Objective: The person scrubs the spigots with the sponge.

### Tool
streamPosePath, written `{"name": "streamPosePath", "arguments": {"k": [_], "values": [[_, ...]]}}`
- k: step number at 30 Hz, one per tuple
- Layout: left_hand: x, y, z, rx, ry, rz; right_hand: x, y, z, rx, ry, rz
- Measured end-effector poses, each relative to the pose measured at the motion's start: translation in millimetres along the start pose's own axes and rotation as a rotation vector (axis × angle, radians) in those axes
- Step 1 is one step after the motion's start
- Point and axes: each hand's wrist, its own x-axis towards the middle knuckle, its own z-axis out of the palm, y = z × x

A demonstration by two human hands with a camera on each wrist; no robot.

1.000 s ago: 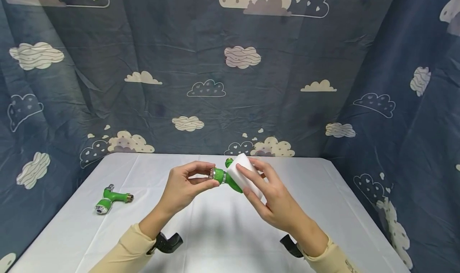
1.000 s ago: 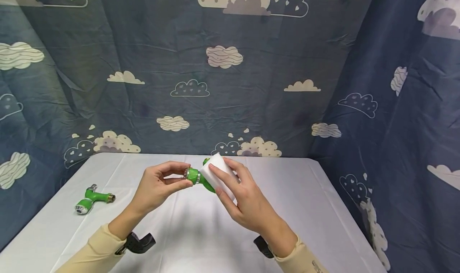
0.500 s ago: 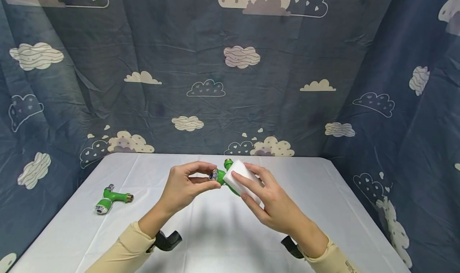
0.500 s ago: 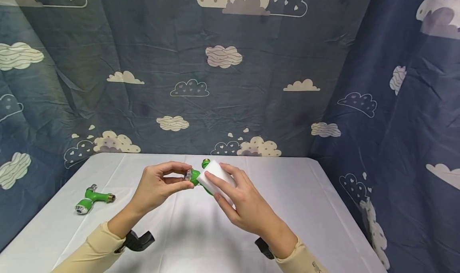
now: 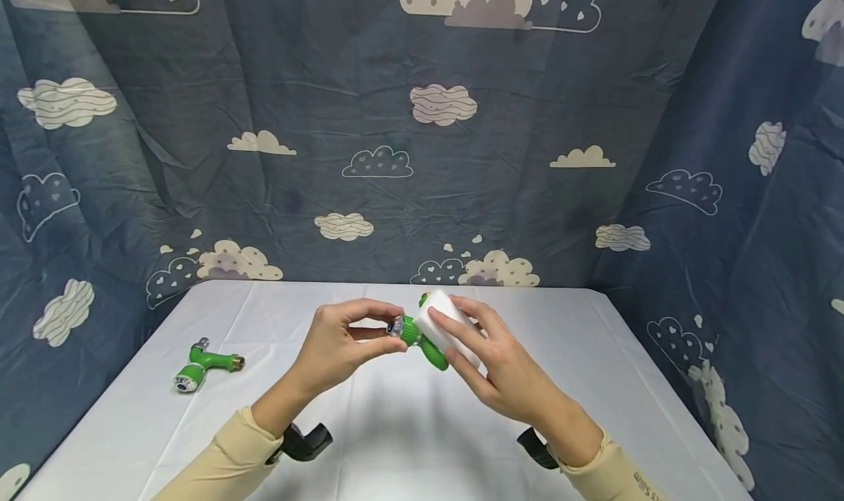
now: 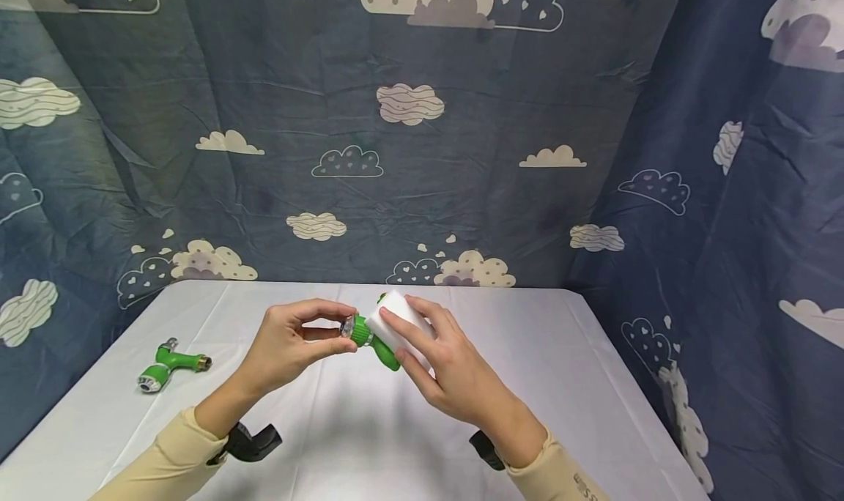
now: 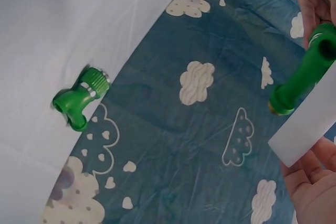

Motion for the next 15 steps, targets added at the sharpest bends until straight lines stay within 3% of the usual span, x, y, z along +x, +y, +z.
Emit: {"name": "streamPosePath", "arguments": {"k": [15], "values": [[-3.3,0.9,1.1,-0.017,-0.047,0.078,0.4,11.2,3.1,0.010,0.019,0.036]]}}
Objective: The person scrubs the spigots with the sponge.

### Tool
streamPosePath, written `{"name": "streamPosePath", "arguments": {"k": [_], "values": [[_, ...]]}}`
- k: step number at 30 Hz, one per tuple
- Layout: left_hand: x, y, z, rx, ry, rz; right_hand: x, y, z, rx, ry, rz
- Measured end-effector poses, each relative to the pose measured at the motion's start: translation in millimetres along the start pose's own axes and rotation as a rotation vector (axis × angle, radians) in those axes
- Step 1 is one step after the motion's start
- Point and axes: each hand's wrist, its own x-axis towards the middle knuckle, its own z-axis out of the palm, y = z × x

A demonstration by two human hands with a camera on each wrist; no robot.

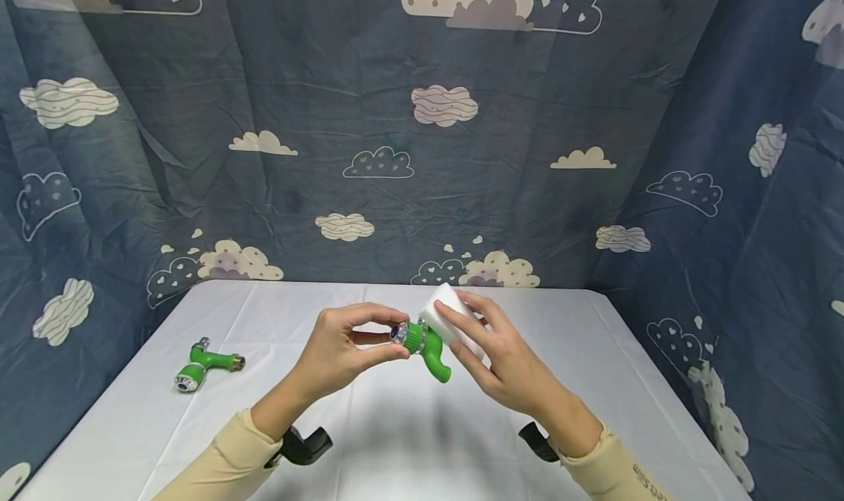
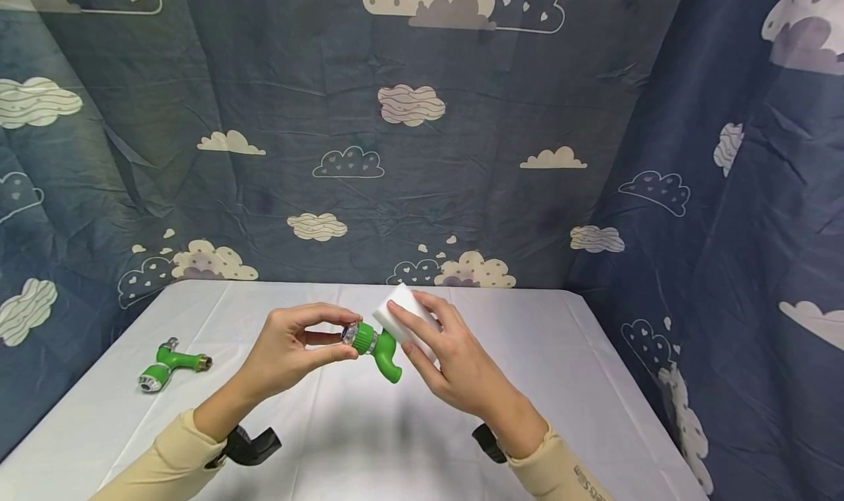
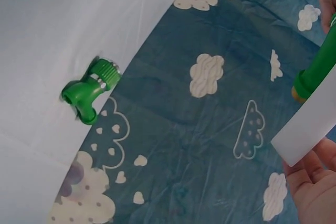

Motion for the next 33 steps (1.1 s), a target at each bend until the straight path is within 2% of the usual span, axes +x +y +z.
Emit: {"name": "streamPosePath", "arguments": {"k": [8,15,17,23,25,29,33], "values": [[-3.8,0.5,-0.6,-0.007,-0.025,0.011,-0.3,9.9,1.1,0.049,-0.005,0.043],[-5.4,2.0,-1.6,-0.008,-0.055,0.024,-2.8,18.3,0.1,0.202,-0.020,0.107],[-5.8,2.1,-2.6,-0.018,-0.063,0.032,-3.2,20.4,-1.2,0.306,-0.049,0.154],[-8.5,1.6,-5.7,-0.068,-0.093,0.063,-5.0,28.2,-8.1,0.759,-0.172,0.369],[-9.0,1.4,-6.4,-0.082,-0.102,0.070,-5.7,31.1,-10.2,0.868,-0.198,0.401],[-9.0,1.2,-7.0,-0.097,-0.109,0.082,-6.3,34.9,-12.7,1.053,-0.239,0.440],[-7.6,0.8,-7.0,-0.123,-0.117,0.096,-6.6,37.1,-13.2,1.123,-0.260,0.492]]}}
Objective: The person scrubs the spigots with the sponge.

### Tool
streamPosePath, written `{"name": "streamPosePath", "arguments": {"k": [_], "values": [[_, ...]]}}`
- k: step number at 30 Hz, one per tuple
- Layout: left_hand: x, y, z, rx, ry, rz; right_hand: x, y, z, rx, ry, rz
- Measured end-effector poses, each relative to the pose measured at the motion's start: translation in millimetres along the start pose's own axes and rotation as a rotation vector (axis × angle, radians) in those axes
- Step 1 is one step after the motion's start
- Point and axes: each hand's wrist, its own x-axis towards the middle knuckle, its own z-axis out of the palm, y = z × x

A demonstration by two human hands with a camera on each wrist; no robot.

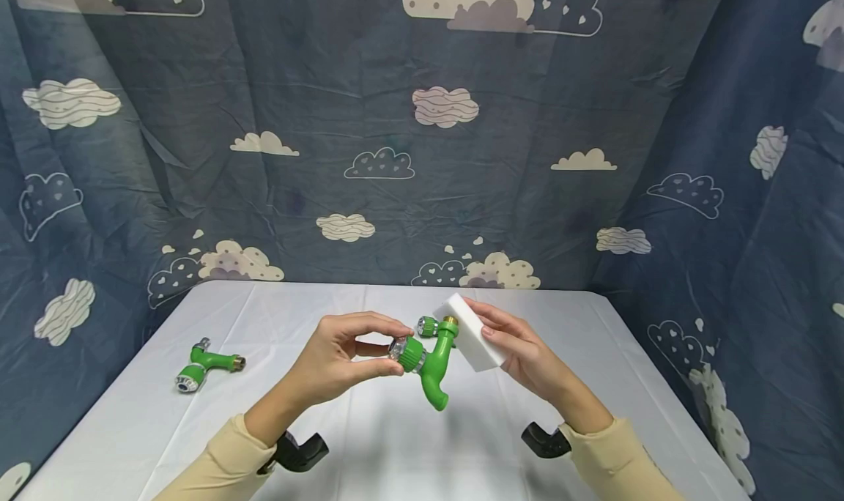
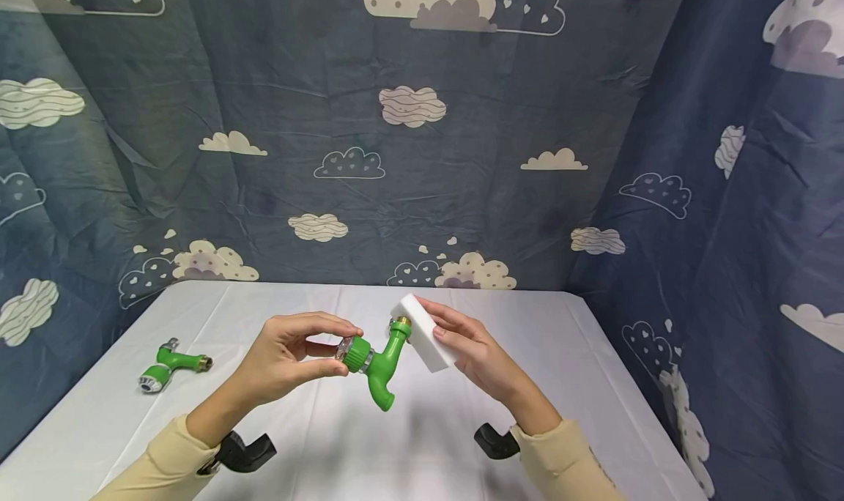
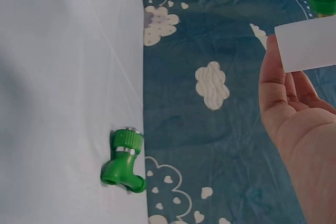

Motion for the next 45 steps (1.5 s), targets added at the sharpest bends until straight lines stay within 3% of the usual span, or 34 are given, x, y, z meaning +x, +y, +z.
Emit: {"name": "streamPosePath", "arguments": {"k": [4,10,13,17,22,26,29,35,41,45], "values": [[0.8,0.0,0.5,-0.017,0.006,-0.003,0.8,1.6,-1.1,0.013,0.005,0.004],[0.3,-3.5,-0.3,-0.023,0.063,-0.049,1.3,0.6,-1.5,-0.026,0.063,-0.092],[2.1,-4.9,-0.3,-0.011,0.114,-0.101,0.5,-0.5,3.0,-0.179,0.128,-0.200],[6.3,-5.8,0.6,0.034,0.215,-0.195,-0.9,-3.6,16.8,-0.515,0.207,-0.414],[11.9,-5.0,2.7,0.048,0.314,-0.270,-1.0,-8.5,35.0,-0.829,0.231,-0.602],[12.4,-3.8,4.4,0.074,0.340,-0.279,-1.4,-9.8,42.4,-0.989,0.198,-0.620],[10.7,-3.6,5.0,0.117,0.326,-0.245,-2.2,-9.3,42.9,-1.090,0.168,-0.605],[9.6,-2.2,7.0,0.138,0.264,-0.163,-1.6,-8.1,38.1,-1.096,0.143,-0.572],[6.6,1.1,5.2,0.103,0.245,-0.156,2.9,-7.6,35.7,-1.011,0.141,-0.526],[6.6,4.4,1.8,0.038,0.239,-0.151,6.3,-9.4,34.2,-0.956,0.153,-0.540]]}}
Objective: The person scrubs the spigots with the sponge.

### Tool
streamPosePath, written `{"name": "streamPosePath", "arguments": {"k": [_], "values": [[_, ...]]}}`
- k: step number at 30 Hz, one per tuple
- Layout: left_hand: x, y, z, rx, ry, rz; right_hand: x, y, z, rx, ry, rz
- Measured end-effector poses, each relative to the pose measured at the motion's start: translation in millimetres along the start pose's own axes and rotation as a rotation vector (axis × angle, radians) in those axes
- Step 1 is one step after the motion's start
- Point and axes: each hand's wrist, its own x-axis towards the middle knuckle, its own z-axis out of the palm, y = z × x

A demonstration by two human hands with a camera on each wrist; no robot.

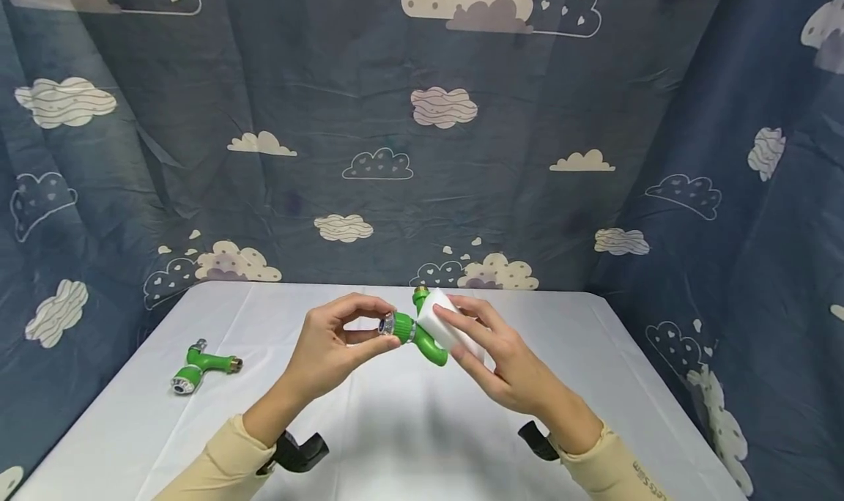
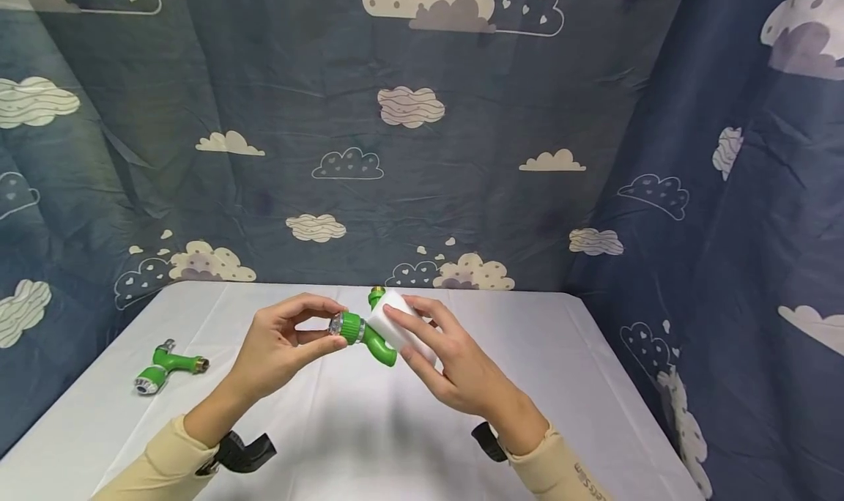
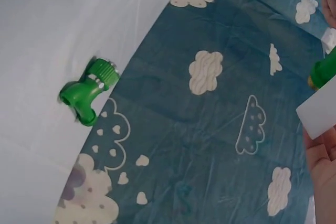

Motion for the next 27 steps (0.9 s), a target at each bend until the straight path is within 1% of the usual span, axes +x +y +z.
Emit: {"name": "streamPosePath", "arguments": {"k": [2,5,7,9,12,14,16,17,21,23,27], "values": [[0.8,1.0,-0.8,-0.046,0.003,-0.009,1.0,1.3,-0.5,-0.001,0.031,-0.001],[1.1,0.2,-0.7,-0.117,0.033,-0.047,0.7,3.7,0.7,-0.007,0.080,-0.008],[1.2,-1.1,0.3,-0.172,0.056,-0.084,-0.7,4.7,1.8,0.000,0.108,-0.007],[1.2,-2.7,1.7,-0.239,0.085,-0.125,-1.3,4.0,2.4,0.031,0.129,-0.005],[2.0,-5.9,4.3,-0.347,0.131,-0.182,-0.9,0.8,2.0,0.083,0.153,0.019],[2.8,-8.4,6.8,-0.398,0.161,-0.223,0.5,-3.1,1.1,0.105,0.174,0.022],[3.6,-10.7,9.9,-0.426,0.194,-0.268,1.9,-7.3,0.5,0.100,0.198,0.005],[3.9,-11.5,11.4,-0.434,0.208,-0.291,2.7,-9.0,0.6,0.092,0.211,-0.019],[4.6,-13.1,15.8,-0.454,0.237,-0.356,7.3,-14.3,2.1,0.038,0.249,-0.099],[4.3,-13.8,16.8,-0.457,0.236,-0.372,9.0,-14.4,3.4,0.024,0.259,-0.127],[2.6,-15.3,16.8,-0.466,0.204,-0.394,10.7,-12.9,5.7,0.020,0.271,-0.138]]}}
